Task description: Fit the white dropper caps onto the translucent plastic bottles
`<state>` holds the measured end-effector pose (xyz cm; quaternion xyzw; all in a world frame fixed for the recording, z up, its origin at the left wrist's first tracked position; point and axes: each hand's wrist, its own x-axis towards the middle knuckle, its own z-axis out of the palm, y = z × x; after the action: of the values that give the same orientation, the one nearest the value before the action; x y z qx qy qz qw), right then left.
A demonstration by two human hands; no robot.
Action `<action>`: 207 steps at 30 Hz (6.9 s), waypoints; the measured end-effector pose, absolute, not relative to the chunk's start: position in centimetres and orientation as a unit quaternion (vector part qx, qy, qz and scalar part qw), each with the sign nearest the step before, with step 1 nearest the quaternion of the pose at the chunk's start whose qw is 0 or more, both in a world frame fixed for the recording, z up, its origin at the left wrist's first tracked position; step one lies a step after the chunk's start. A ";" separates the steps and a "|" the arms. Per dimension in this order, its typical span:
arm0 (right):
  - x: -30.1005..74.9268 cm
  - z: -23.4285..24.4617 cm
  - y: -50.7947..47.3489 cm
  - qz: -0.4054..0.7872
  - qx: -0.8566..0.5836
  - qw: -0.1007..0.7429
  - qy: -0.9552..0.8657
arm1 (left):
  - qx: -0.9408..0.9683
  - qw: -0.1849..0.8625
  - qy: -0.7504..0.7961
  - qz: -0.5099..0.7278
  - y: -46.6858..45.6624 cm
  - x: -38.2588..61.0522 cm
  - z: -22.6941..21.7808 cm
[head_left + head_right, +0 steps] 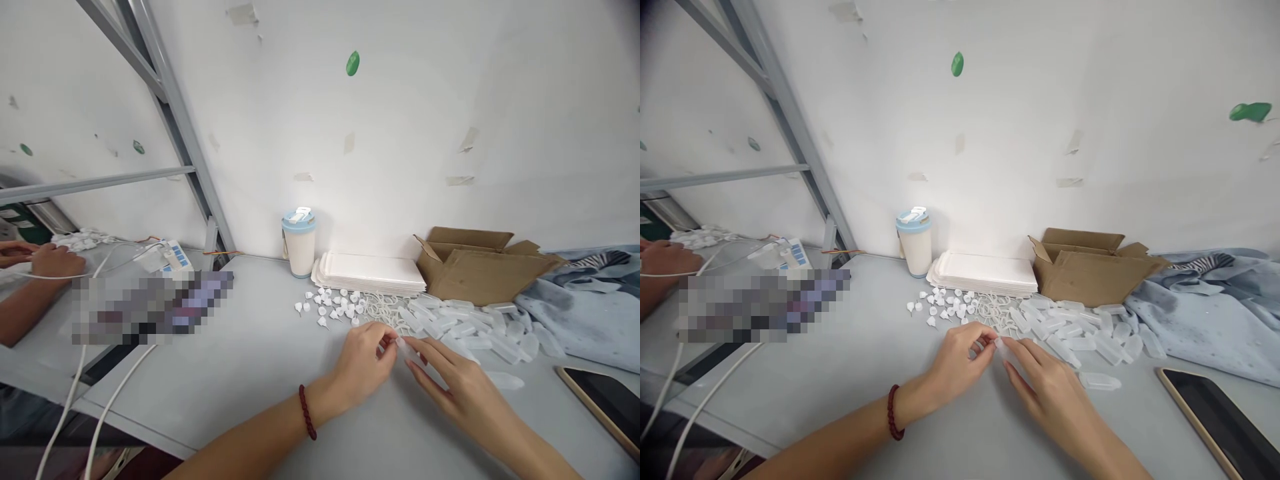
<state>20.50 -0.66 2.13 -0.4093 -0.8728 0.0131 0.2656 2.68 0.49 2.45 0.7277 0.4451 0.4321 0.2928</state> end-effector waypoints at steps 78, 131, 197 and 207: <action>20.0 2.0 -1.1 0.020 -0.389 0.336 -0.857 | 0.410 0.696 0.383 0.448 0.2 2.3 4.2; 16.8 1.9 -3.2 0.258 -0.421 0.223 -0.841 | 0.877 0.072 0.442 0.175 -2.3 -12.4 1.8; 21.8 0.5 3.6 -0.127 -0.500 0.158 -0.842 | 0.924 -0.036 0.348 0.154 6.9 2.0 4.5; 21.5 0.8 3.5 -0.111 -0.518 0.129 -0.838 | 0.938 -0.002 0.305 0.166 7.5 3.0 3.8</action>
<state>21.54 3.50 0.76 -0.5183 -0.8380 -0.1113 0.1294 2.98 7.53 3.84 0.9378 0.3049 0.1658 -0.0016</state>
